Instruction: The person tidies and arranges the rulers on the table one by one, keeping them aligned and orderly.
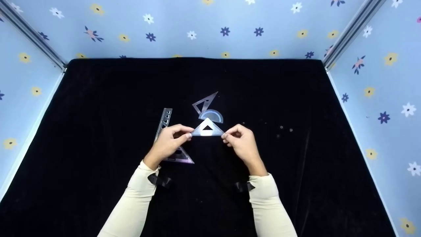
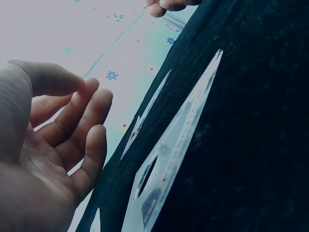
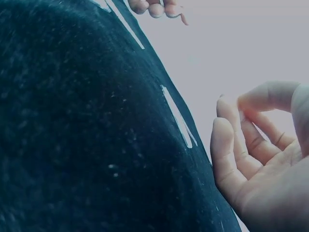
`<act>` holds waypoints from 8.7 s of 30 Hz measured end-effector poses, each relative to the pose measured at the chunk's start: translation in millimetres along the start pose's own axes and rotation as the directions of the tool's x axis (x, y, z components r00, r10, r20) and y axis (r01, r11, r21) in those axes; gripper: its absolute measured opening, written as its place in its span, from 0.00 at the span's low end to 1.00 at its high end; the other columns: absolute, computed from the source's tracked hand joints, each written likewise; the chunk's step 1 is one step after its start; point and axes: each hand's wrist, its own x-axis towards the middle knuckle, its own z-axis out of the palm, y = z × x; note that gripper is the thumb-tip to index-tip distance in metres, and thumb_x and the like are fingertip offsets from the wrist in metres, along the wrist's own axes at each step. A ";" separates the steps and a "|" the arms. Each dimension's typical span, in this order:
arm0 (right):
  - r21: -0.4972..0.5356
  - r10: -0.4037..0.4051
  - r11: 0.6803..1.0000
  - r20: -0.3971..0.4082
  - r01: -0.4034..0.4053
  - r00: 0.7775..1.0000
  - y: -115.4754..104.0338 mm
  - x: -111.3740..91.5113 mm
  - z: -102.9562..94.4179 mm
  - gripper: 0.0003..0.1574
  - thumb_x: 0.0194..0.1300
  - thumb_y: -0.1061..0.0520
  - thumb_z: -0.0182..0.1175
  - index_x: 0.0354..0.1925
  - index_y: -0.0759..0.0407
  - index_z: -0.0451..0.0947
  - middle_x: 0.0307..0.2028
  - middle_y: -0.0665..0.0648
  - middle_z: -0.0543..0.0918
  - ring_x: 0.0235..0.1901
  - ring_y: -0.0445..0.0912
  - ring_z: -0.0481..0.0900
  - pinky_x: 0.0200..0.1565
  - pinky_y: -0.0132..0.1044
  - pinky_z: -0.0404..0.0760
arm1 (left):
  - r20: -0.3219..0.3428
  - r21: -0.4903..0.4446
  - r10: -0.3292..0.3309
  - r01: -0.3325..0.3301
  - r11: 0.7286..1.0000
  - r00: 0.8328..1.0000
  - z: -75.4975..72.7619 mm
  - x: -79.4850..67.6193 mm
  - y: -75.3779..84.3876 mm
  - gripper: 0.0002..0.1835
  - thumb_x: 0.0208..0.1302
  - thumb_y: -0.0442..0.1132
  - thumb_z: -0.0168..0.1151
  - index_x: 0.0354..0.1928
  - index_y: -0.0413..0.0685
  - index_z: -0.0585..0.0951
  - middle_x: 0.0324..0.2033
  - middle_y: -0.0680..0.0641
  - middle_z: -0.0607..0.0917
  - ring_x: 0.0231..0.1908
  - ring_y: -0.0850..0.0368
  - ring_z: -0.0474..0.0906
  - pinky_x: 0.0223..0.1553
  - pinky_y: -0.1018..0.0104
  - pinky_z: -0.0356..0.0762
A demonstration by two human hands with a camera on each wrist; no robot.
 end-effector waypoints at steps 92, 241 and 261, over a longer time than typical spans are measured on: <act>-0.385 0.233 0.919 0.362 -0.083 0.903 -4.0 -10.8 -35.6 0.05 0.64 0.66 0.63 0.39 0.68 0.80 0.31 0.62 0.86 0.30 0.52 0.85 0.27 0.36 0.80 | 0.415 0.184 -0.064 -0.014 0.983 0.908 9.0 -4.6 2.0 0.06 0.59 0.31 0.69 0.36 0.50 0.86 0.32 0.52 0.87 0.33 0.65 0.80 0.43 0.68 0.78; -0.594 0.206 0.803 0.354 0.049 0.912 -5.1 -17.3 -17.7 0.03 0.62 0.59 0.68 0.31 0.55 0.85 0.24 0.49 0.82 0.24 0.43 0.78 0.27 0.33 0.77 | 0.449 0.321 -0.078 -0.079 0.944 0.890 16.8 -2.8 -1.8 0.16 0.57 0.30 0.70 0.48 0.45 0.85 0.25 0.58 0.78 0.29 0.65 0.75 0.39 0.70 0.75; -0.616 0.194 0.782 0.390 0.098 0.900 -3.9 -16.4 -18.7 0.12 0.69 0.55 0.64 0.27 0.54 0.85 0.19 0.49 0.81 0.20 0.42 0.77 0.24 0.32 0.74 | 0.462 0.340 -0.036 -0.139 0.930 0.886 14.1 -4.0 -1.2 0.10 0.60 0.33 0.69 0.44 0.49 0.89 0.28 0.58 0.79 0.31 0.65 0.74 0.40 0.70 0.74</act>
